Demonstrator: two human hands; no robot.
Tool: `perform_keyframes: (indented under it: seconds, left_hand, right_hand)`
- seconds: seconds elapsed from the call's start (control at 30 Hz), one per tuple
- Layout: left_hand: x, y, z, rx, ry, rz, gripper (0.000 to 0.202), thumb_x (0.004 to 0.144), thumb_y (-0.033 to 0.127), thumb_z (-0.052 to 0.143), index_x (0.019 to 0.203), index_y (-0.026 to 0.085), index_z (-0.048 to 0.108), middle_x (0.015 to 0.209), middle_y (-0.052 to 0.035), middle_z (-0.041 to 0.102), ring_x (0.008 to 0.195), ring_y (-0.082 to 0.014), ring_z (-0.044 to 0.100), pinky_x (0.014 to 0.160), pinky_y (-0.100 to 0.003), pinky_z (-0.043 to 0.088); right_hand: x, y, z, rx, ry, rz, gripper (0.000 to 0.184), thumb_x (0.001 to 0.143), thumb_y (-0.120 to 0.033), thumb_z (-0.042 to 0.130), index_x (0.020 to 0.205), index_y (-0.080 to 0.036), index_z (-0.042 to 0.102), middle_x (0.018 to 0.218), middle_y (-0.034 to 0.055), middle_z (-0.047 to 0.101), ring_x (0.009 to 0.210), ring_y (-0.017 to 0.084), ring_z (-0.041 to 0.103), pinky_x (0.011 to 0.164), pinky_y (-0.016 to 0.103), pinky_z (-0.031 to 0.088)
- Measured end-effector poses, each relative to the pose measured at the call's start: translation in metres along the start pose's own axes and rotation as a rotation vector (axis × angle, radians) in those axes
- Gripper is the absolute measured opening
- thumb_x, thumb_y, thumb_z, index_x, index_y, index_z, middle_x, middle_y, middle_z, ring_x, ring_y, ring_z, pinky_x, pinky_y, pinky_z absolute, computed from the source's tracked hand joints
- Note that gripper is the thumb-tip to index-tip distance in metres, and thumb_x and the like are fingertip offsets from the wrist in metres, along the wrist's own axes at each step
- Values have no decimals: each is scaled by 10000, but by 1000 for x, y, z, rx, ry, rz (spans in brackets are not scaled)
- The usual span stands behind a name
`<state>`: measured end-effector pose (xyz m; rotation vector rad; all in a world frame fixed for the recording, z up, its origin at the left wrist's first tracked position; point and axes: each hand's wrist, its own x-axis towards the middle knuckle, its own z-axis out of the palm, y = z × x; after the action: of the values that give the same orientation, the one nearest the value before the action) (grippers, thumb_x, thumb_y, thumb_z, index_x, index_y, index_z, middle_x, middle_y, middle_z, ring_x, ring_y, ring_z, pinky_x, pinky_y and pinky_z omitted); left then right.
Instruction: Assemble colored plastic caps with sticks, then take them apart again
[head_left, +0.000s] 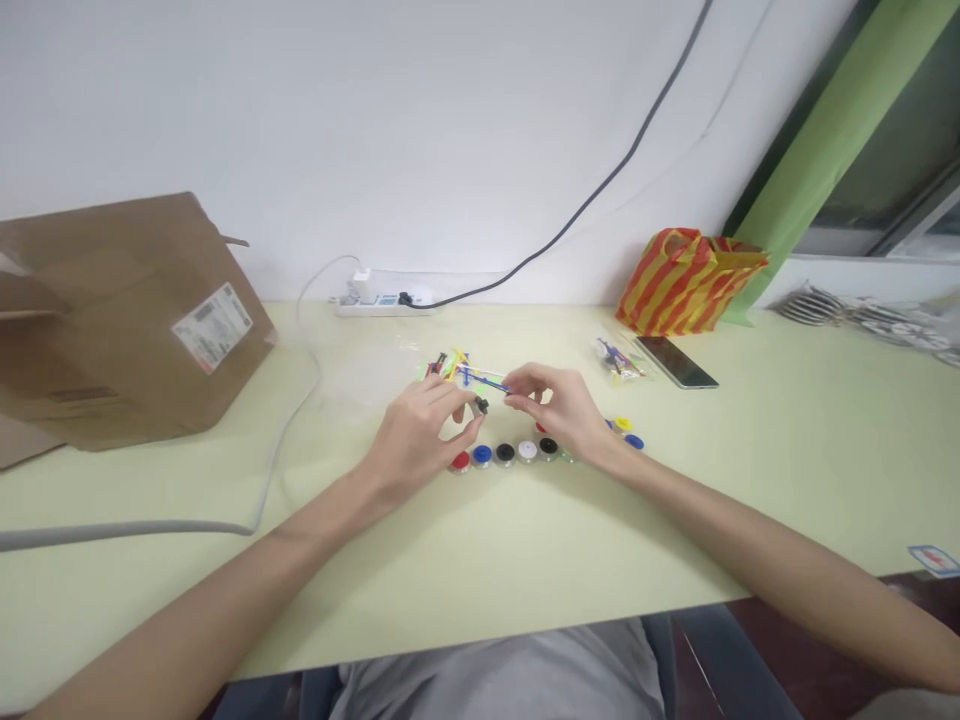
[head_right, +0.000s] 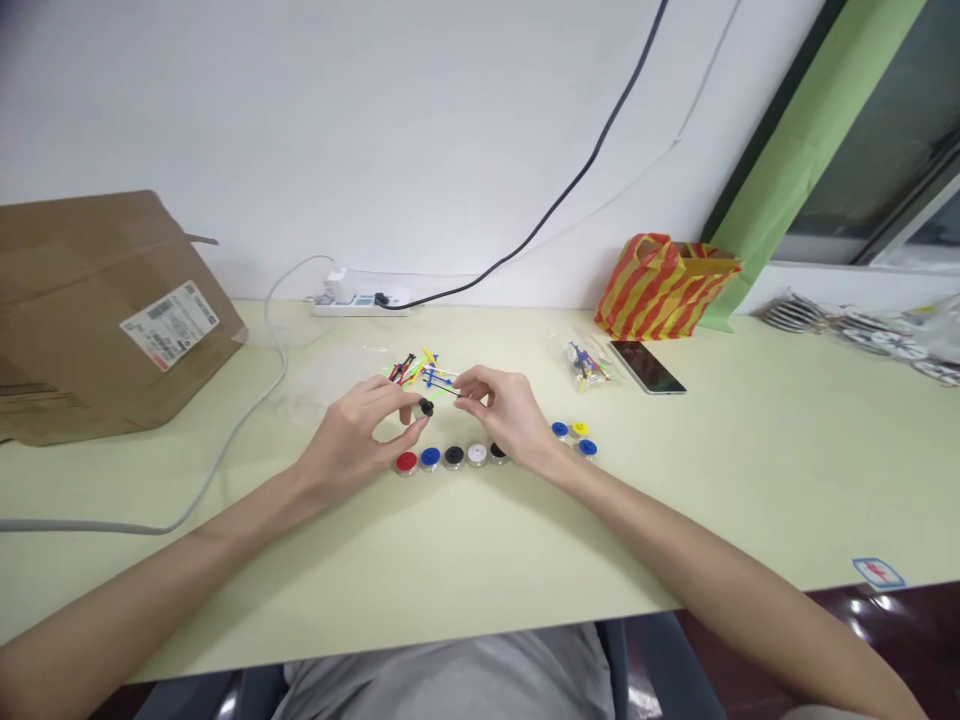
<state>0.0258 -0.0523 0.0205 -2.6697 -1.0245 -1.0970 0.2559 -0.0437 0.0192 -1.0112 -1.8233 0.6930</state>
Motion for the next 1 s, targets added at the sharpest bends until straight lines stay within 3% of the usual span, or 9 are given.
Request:
perform_keyframes:
  seconds: [0.13, 0.3, 0.53, 0.73, 1.0]
  left_hand:
    - [0, 2, 1, -10, -10, 42, 107, 983, 277, 612, 967, 202, 685, 752, -12, 667, 793, -197, 588, 763, -352, 490]
    - [-1, 6, 2, -40, -33, 84, 164, 997, 313, 621, 902, 205, 698, 755, -22, 706, 821, -210, 613, 795, -371, 507]
    - [-1, 9, 0, -57, -25, 67, 204, 1007, 372, 609, 961, 214, 729, 720, -18, 715, 780, -204, 620, 777, -364, 506]
    - [-4, 10, 3, -79, -55, 79, 312, 1017, 449, 582, 896, 196, 720, 705, -15, 698, 700, -174, 620, 685, -309, 473]
    - [-3, 13, 0, -185, 9, 5, 292, 976, 389, 669, 774, 179, 689, 663, 3, 658, 660, -144, 551, 682, -276, 445]
  right_hand:
    - [-11, -16, 6, 189, 80, 91, 258, 804, -450, 815, 840, -205, 742, 794, 50, 747, 726, 202, 668, 677, 338, 500]
    - [-23, -25, 10, 113, 122, 14, 167, 837, -370, 804, 772, -222, 759, 789, 35, 747, 747, 195, 643, 736, 345, 483]
    - [-23, -22, 10, 110, 150, 25, 88, 881, -304, 747, 842, -237, 789, 831, 32, 764, 743, 196, 634, 741, 347, 485]
    - [-27, -26, 11, 95, 85, -16, 102, 911, -296, 723, 868, -224, 780, 854, 37, 769, 763, 190, 663, 711, 330, 500]
    - [-28, -21, 11, 48, 95, -72, 111, 927, -285, 709, 945, -199, 777, 894, 38, 778, 787, 169, 683, 708, 304, 524]
